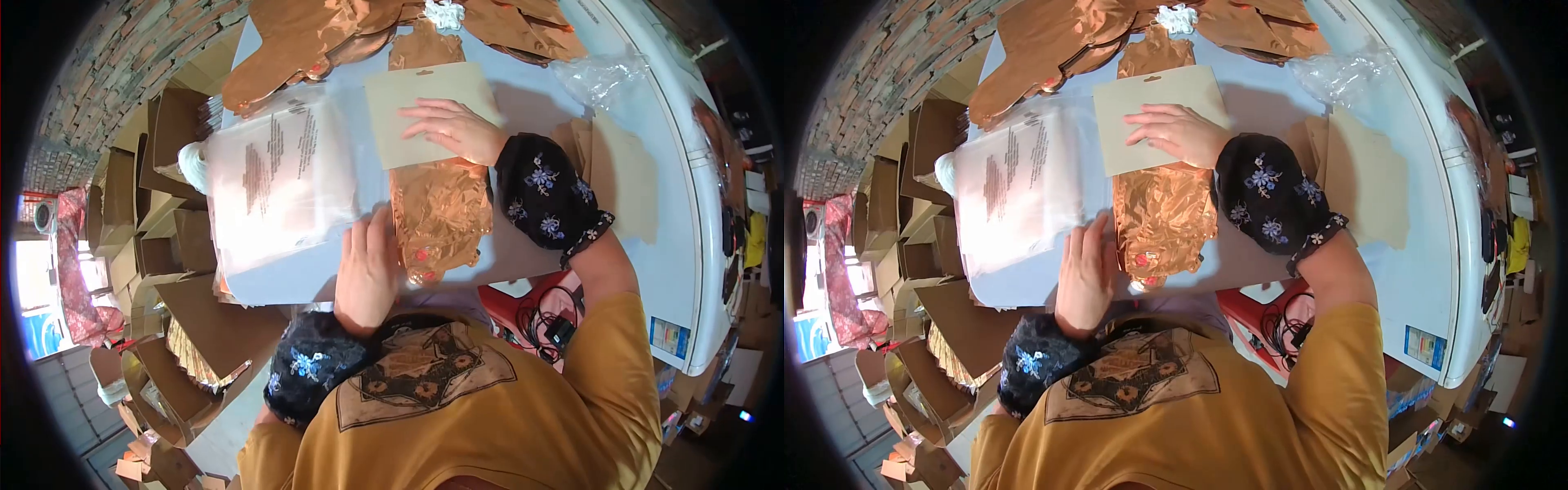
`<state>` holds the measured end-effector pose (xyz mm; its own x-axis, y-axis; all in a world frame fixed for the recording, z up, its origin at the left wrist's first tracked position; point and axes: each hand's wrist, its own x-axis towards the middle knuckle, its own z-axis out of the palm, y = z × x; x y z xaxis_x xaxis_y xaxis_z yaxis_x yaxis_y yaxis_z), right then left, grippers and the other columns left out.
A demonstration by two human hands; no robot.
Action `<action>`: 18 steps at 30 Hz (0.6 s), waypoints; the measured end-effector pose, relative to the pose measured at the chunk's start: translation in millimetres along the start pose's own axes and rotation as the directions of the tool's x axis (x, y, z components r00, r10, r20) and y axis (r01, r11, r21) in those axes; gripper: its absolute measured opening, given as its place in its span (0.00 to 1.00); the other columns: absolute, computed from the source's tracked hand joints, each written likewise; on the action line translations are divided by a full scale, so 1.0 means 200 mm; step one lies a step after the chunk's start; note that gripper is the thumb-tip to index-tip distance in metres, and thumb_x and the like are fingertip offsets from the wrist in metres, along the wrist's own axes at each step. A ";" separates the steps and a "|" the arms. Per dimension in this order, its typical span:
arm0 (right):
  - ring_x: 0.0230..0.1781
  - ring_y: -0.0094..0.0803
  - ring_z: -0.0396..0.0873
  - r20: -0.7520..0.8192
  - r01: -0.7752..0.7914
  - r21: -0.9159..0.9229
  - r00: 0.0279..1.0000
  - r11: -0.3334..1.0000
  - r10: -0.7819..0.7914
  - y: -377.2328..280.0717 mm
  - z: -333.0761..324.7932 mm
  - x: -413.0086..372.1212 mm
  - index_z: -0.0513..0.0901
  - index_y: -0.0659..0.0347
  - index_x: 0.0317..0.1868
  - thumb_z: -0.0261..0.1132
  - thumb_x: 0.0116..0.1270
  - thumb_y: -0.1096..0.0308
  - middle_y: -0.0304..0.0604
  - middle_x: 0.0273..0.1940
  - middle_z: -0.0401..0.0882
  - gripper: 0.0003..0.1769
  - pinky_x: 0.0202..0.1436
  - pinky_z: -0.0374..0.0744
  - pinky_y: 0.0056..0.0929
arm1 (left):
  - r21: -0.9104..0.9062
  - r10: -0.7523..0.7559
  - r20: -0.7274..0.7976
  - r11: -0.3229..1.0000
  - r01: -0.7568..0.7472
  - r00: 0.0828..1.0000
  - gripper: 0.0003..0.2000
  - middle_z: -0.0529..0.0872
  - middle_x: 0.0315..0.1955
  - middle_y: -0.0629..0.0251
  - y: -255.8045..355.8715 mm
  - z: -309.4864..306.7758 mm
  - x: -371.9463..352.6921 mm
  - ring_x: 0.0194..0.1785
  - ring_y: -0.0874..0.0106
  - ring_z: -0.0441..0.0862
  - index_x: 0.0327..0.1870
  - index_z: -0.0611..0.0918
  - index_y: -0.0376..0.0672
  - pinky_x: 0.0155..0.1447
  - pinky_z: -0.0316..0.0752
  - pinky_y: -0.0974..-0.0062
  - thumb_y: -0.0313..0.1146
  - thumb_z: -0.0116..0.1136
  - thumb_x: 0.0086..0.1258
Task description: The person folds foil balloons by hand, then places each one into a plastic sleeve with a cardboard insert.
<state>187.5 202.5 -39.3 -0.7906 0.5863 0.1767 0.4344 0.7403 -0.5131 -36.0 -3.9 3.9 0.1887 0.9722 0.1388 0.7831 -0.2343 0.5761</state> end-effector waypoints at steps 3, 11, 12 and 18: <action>0.78 0.41 0.57 -0.015 -0.011 -0.003 1.000 1.000 0.011 -0.04 0.00 0.00 0.81 0.45 0.61 0.56 0.76 0.70 0.31 0.76 0.65 0.17 0.80 0.56 0.43 | 0.004 -0.014 -0.012 1.000 0.014 1.000 0.26 0.75 0.50 0.45 0.03 0.02 -0.06 0.53 0.45 0.72 0.71 0.66 0.33 0.58 0.71 0.55 0.20 0.51 0.71; 0.77 0.41 0.59 -0.077 0.011 -0.004 0.997 1.000 -0.012 -0.06 0.03 -0.02 0.81 0.46 0.60 0.59 0.75 0.71 0.30 0.74 0.68 0.17 0.79 0.60 0.43 | -0.055 -0.036 0.008 0.998 0.036 0.999 0.28 0.76 0.49 0.47 0.00 0.04 -0.03 0.53 0.49 0.73 0.72 0.66 0.33 0.60 0.71 0.57 0.19 0.51 0.68; 0.77 0.41 0.59 -0.079 0.014 -0.003 0.997 1.000 -0.014 -0.06 0.03 -0.02 0.81 0.46 0.60 0.59 0.74 0.71 0.30 0.74 0.68 0.17 0.78 0.60 0.43 | -0.081 -0.052 0.002 0.995 0.052 0.999 0.29 0.77 0.49 0.48 0.01 0.04 -0.03 0.53 0.50 0.73 0.72 0.66 0.33 0.60 0.71 0.57 0.19 0.51 0.68; 0.77 0.42 0.60 -0.096 0.011 -0.015 0.995 1.000 -0.012 -0.05 0.03 -0.01 0.81 0.46 0.60 0.59 0.74 0.71 0.30 0.74 0.69 0.17 0.78 0.60 0.44 | -0.405 -0.234 0.137 0.873 0.270 0.962 0.22 0.84 0.41 0.56 -0.06 0.08 0.03 0.41 0.60 0.81 0.68 0.69 0.30 0.51 0.77 0.65 0.28 0.55 0.75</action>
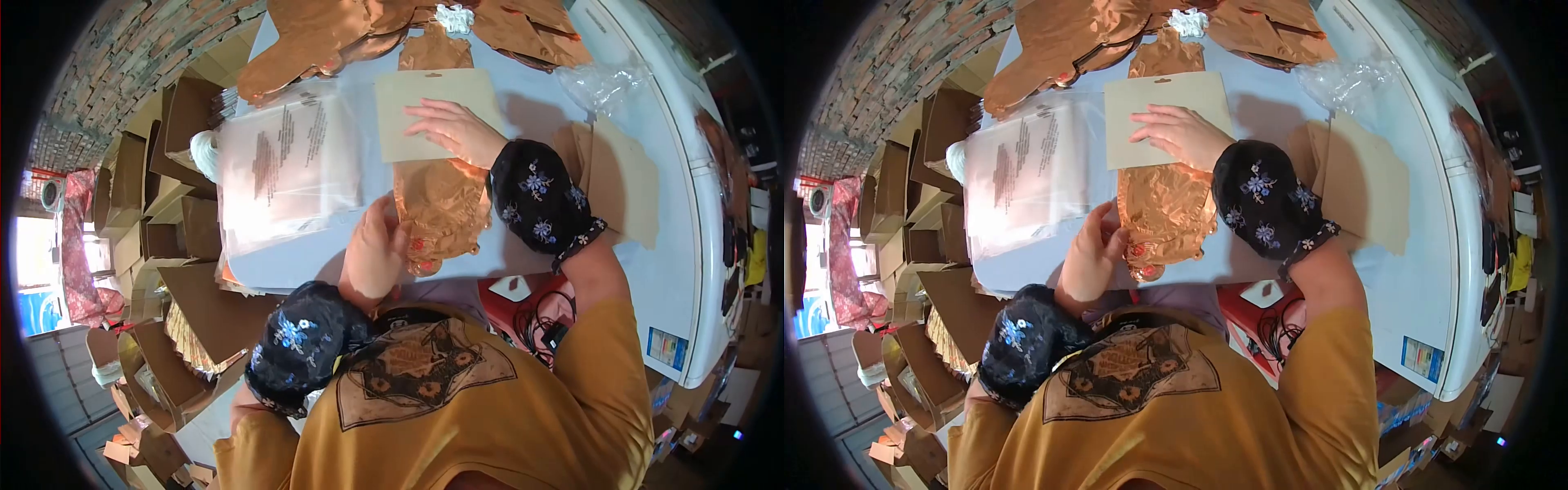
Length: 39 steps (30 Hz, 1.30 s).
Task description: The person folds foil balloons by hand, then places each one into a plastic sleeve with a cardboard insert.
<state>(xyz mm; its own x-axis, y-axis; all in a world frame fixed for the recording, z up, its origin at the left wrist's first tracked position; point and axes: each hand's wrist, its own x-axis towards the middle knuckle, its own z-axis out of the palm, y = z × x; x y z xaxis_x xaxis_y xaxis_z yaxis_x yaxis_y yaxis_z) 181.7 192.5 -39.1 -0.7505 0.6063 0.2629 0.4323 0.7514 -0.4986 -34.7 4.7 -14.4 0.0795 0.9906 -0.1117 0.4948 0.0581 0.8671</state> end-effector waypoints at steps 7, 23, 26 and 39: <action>0.77 0.43 0.59 0.013 0.007 0.017 1.000 1.000 -0.007 0.02 0.00 0.00 0.81 0.47 0.60 0.59 0.74 0.71 0.34 0.74 0.68 0.17 0.78 0.60 0.44 | -0.346 -0.404 0.498 0.719 0.603 0.767 0.17 0.83 0.39 0.67 0.10 -0.06 0.14 0.37 0.72 0.79 0.55 0.77 0.35 0.43 0.76 0.76 0.41 0.53 0.80; 0.75 0.45 0.62 0.009 0.054 0.036 0.998 0.998 -0.054 0.04 -0.03 0.01 0.82 0.50 0.60 0.58 0.72 0.75 0.36 0.73 0.70 0.19 0.77 0.63 0.41 | 0.461 0.704 -0.058 0.647 -0.607 0.707 0.29 0.70 0.63 0.42 0.00 -0.05 0.43 0.68 0.42 0.70 0.56 0.69 0.36 0.68 0.71 0.52 0.20 0.69 0.53; 0.75 0.45 0.63 0.001 0.047 0.061 0.999 0.997 -0.047 0.06 -0.02 0.01 0.83 0.49 0.59 0.57 0.72 0.77 0.37 0.73 0.69 0.20 0.77 0.63 0.41 | 0.517 0.706 0.100 0.565 -0.644 0.701 0.38 0.68 0.68 0.47 0.03 -0.12 0.46 0.71 0.44 0.68 0.66 0.68 0.41 0.71 0.69 0.54 0.20 0.71 0.48; 0.73 0.43 0.66 0.000 0.025 0.088 1.000 0.996 -0.025 0.07 -0.04 0.01 0.82 0.53 0.60 0.57 0.70 0.79 0.38 0.71 0.72 0.21 0.76 0.66 0.40 | 0.612 0.679 0.434 0.261 -0.747 0.592 0.19 0.82 0.57 0.61 0.12 -0.18 0.49 0.61 0.59 0.80 0.59 0.82 0.45 0.59 0.79 0.67 0.31 0.61 0.66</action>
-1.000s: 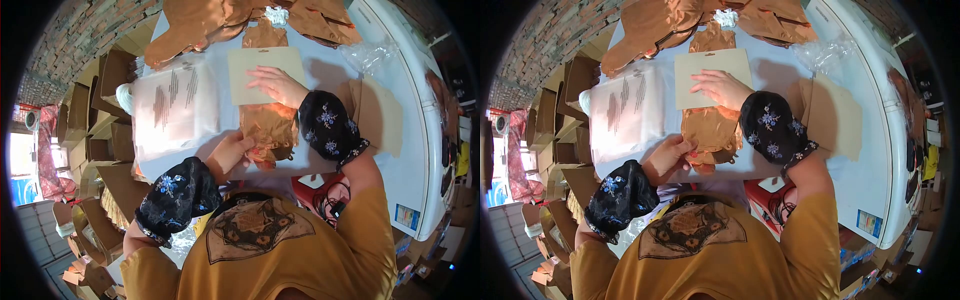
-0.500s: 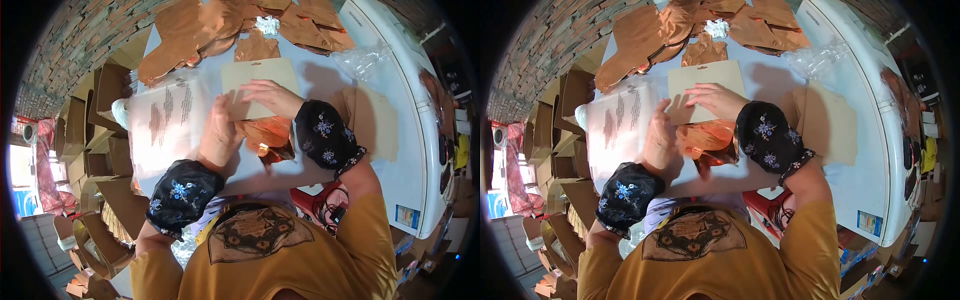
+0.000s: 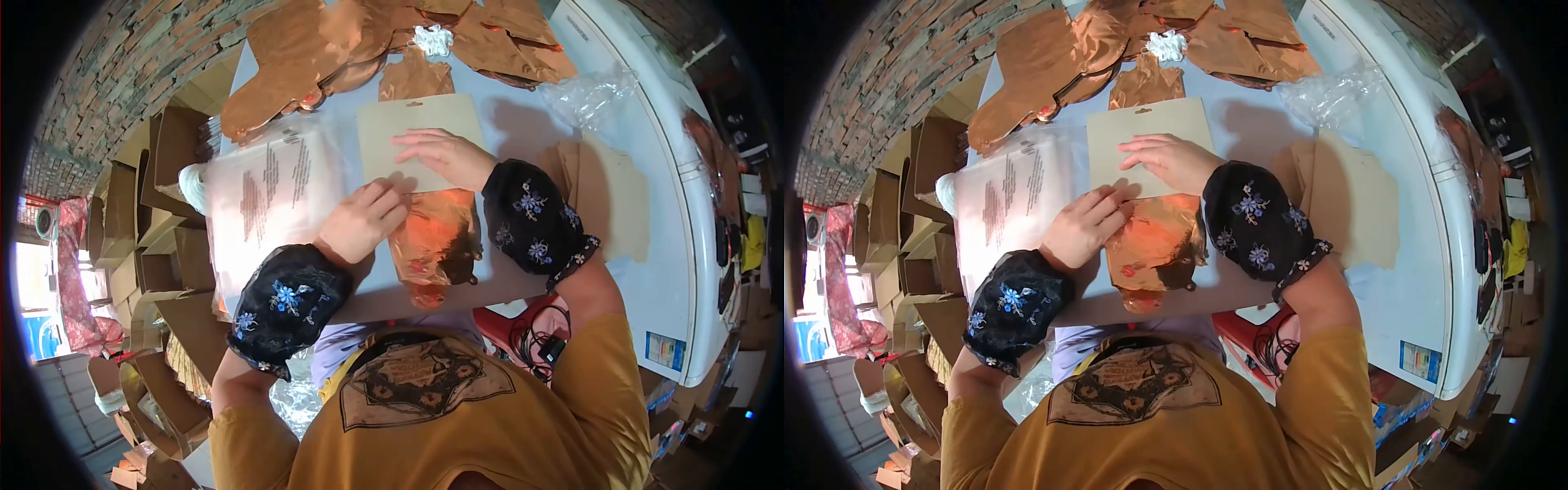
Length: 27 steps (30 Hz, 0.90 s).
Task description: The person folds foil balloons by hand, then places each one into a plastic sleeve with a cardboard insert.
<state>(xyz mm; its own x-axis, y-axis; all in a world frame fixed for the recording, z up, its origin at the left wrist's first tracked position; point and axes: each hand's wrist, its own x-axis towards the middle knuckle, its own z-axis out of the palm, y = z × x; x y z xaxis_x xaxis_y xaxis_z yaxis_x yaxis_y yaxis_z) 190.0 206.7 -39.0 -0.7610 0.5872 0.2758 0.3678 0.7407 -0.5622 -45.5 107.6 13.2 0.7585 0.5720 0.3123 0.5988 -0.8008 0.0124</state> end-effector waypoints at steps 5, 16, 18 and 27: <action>0.67 0.38 0.74 0.227 -0.315 0.863 0.940 0.394 0.254 0.08 0.00 -0.01 0.75 0.57 0.66 0.54 0.78 0.64 0.44 0.67 0.75 0.20 0.70 0.74 0.38 | -0.425 -0.571 0.119 0.710 0.562 0.812 0.09 0.87 0.34 0.62 -0.13 0.25 -0.05 0.38 0.68 0.86 0.49 0.85 0.39 0.40 0.79 0.69 0.32 0.61 0.74; 0.51 0.31 0.77 -0.104 -0.257 0.857 0.762 0.447 0.639 0.00 -0.08 -0.13 0.76 0.64 0.62 0.61 0.75 0.51 0.44 0.56 0.79 0.26 0.53 0.76 0.32 | -0.701 -0.689 0.382 0.218 0.679 0.616 0.09 0.82 0.28 0.71 -0.19 0.27 0.08 0.33 0.80 0.75 0.43 0.83 0.37 0.40 0.72 0.78 0.35 0.60 0.76; 0.47 0.34 0.75 -0.237 -0.364 0.593 0.774 0.718 0.588 -0.09 -0.05 -0.19 0.79 0.64 0.53 0.68 0.68 0.51 0.46 0.50 0.79 0.25 0.50 0.75 0.34 | -0.706 -0.671 0.401 0.207 0.677 0.624 0.09 0.82 0.28 0.71 -0.21 0.30 0.06 0.33 0.80 0.75 0.44 0.83 0.37 0.40 0.72 0.78 0.35 0.60 0.76; 0.34 0.33 0.68 -0.353 -0.366 0.050 0.864 0.929 0.359 -0.04 0.00 -0.28 0.72 0.68 0.33 0.76 0.59 0.60 0.42 0.34 0.67 0.23 0.39 0.71 0.31 | -0.671 -0.551 0.286 0.469 0.574 0.784 0.16 0.77 0.31 0.64 -0.24 0.19 0.04 0.37 0.69 0.75 0.45 0.84 0.36 0.46 0.73 0.71 0.42 0.67 0.71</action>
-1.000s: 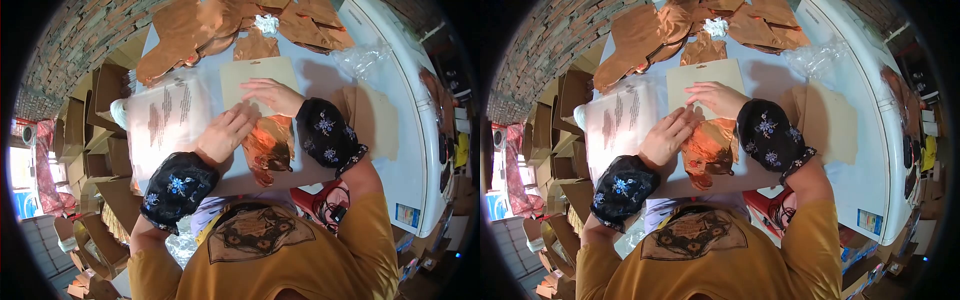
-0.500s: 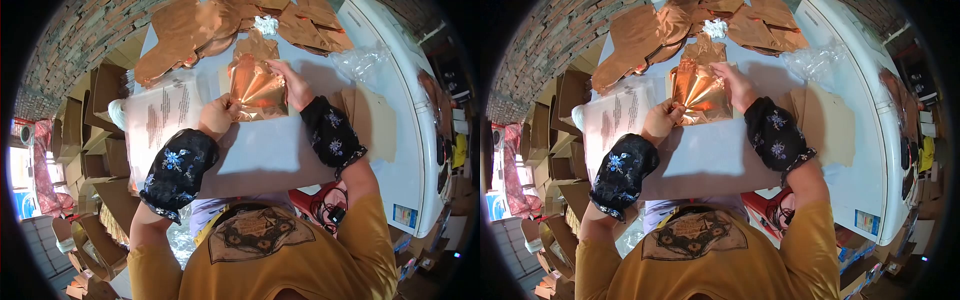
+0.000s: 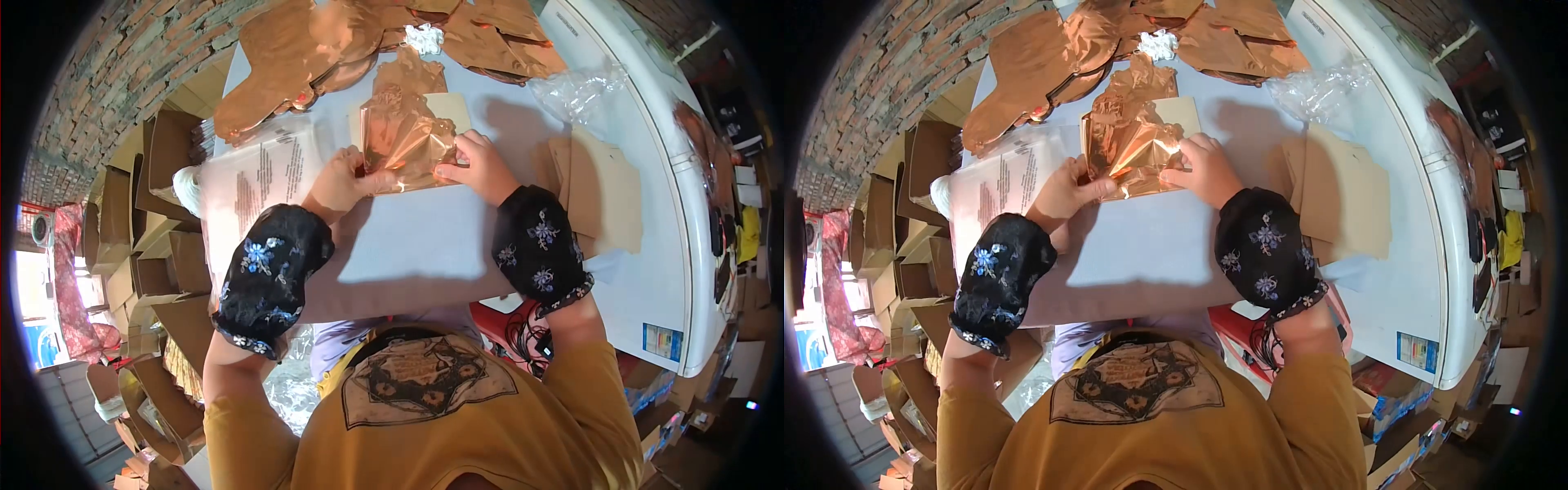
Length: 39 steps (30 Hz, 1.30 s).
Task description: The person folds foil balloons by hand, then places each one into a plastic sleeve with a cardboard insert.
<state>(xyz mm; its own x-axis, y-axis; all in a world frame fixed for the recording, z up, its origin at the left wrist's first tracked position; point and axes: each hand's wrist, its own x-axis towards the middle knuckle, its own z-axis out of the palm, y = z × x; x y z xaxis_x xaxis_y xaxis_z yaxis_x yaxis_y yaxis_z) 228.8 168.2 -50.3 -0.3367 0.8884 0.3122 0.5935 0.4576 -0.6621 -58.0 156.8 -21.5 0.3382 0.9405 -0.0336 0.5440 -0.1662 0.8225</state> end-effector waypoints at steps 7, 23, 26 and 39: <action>0.36 0.44 0.71 0.003 -0.056 0.058 0.998 0.997 0.056 -0.01 -0.02 0.01 0.71 0.65 0.28 0.75 0.56 0.58 0.48 0.32 0.71 0.22 0.40 0.71 0.40 | 0.316 0.015 -0.027 0.949 -0.005 1.000 0.17 0.75 0.39 0.50 -0.08 0.02 0.02 0.44 0.54 0.75 0.41 0.83 0.33 0.51 0.73 0.62 0.41 0.68 0.65; 0.67 0.57 0.70 -0.154 0.123 -0.477 0.963 0.870 -0.220 0.11 0.03 0.05 0.75 0.59 0.67 0.60 0.73 0.70 0.52 0.68 0.72 0.23 0.68 0.72 0.46 | 0.401 -0.002 -0.004 0.916 0.004 1.000 0.16 0.75 0.44 0.46 -0.05 0.03 0.04 0.49 0.48 0.77 0.38 0.80 0.30 0.57 0.74 0.59 0.38 0.65 0.66; 0.71 0.59 0.66 -0.111 0.105 -0.507 0.976 0.856 -0.186 0.09 0.02 0.04 0.73 0.58 0.69 0.59 0.74 0.68 0.51 0.70 0.70 0.24 0.71 0.67 0.53 | 0.420 0.022 0.004 0.907 -0.022 1.000 0.16 0.75 0.44 0.46 -0.08 0.04 0.05 0.50 0.48 0.76 0.39 0.80 0.30 0.58 0.73 0.59 0.37 0.65 0.65; 0.73 0.53 0.64 -0.100 0.135 -0.621 0.963 0.772 -0.249 0.09 0.00 0.06 0.77 0.56 0.66 0.62 0.72 0.64 0.43 0.68 0.73 0.23 0.72 0.64 0.57 | 0.542 0.139 -0.040 0.835 -0.095 0.989 0.16 0.77 0.45 0.50 -0.06 0.06 0.03 0.52 0.47 0.71 0.45 0.82 0.35 0.60 0.69 0.55 0.37 0.65 0.62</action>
<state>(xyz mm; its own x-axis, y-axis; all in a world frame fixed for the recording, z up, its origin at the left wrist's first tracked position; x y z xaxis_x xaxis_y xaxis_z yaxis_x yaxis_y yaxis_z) 235.1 186.7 -59.2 -0.3988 0.7455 0.5341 0.8668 0.4966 -0.0460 -52.9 161.5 -37.7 0.3795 0.9193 0.1040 0.8383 -0.3892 0.3817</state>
